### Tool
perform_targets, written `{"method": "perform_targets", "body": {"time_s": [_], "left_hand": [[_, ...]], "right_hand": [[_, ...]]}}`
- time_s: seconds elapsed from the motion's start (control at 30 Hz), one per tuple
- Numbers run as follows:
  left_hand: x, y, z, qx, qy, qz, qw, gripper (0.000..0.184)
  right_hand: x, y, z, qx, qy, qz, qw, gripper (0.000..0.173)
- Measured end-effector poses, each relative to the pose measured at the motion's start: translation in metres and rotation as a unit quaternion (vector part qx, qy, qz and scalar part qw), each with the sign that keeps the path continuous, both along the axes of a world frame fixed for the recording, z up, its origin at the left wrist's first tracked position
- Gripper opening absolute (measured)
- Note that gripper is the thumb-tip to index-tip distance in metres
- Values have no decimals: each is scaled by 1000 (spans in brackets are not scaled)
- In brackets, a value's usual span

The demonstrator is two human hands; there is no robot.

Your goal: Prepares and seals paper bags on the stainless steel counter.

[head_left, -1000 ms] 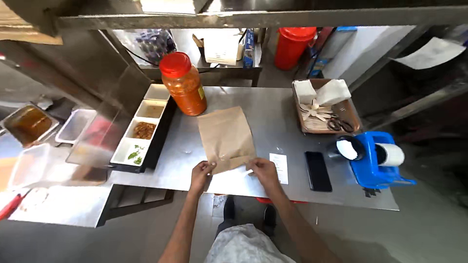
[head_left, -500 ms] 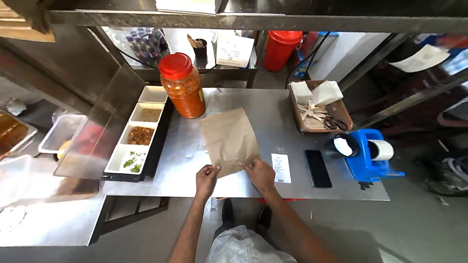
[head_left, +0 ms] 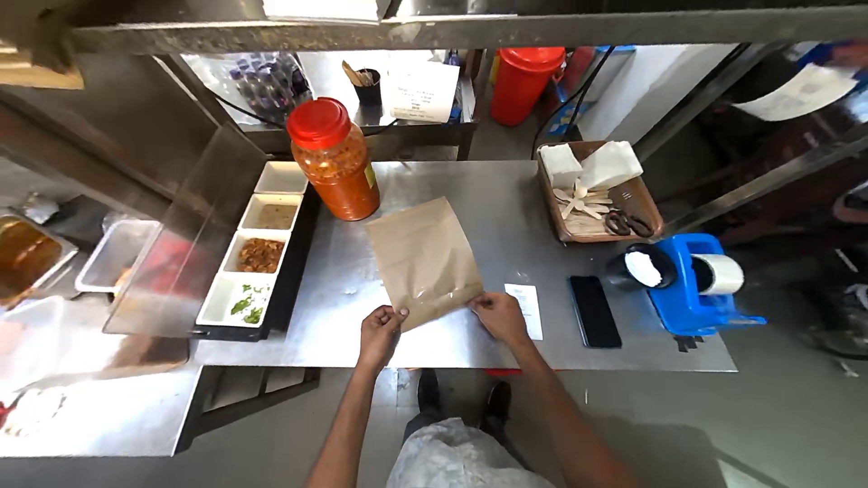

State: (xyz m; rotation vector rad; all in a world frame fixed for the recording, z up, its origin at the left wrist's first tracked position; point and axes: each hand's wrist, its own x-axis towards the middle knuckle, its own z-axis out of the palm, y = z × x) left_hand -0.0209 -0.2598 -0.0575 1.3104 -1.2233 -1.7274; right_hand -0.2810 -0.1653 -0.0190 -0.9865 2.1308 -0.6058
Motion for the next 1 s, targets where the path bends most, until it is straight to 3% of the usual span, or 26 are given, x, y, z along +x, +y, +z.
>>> {"method": "perform_targets", "body": {"time_s": [0.07,0.13,0.17,0.27,0.33,0.4,0.47,0.53,0.6,0.63,0.7,0.77,0.87,0.93,1.0], "left_hand": [[-1,1,-3,3,3,6,1000,16],[-2,-1,-4,10,10,0,1000,16],[-3,-1,-3,12,10,-5,1000,16],[5,1,-1,-36,-35,13,999,23],[16,17,10,-147,-138,57,978,42],[1,38,33,-260,-223,112,933,54],[-51,78,59,-329,-236,94,909,46],[-138,143,77,-313,-153,-38,936,30],[-234,201,71,-215,-48,-258,941,26],[-280,222,60,-163,-14,-363,917,29],[-363,254,35,-91,19,-480,873,36],[-424,273,20,-54,19,-511,858,41],[-472,286,6,-5,50,-473,879,43],[-483,289,-4,57,110,-434,893,47],[-486,288,-9,92,157,-410,894,63]], "right_hand": [[8,5,-1,17,-129,-17,991,21],[24,1,-11,19,-302,-14,953,27],[28,0,-15,10,-338,-27,941,26],[-4,15,6,-5,-222,-38,974,25],[-61,59,38,-72,-97,-87,989,21],[-141,125,70,-191,102,-184,959,19],[-221,197,87,-209,288,-276,893,25],[-292,248,86,-142,303,-341,878,33],[-341,271,70,-94,156,-380,907,42],[-355,275,62,-85,70,-385,917,45],[-372,276,49,-84,-48,-367,925,45],[-383,270,41,-84,-98,-337,933,43],[-402,256,27,-76,-121,-310,940,31],[-393,266,48,-109,-120,-310,937,23],[-362,306,83,-182,-128,-285,932,16]]}}
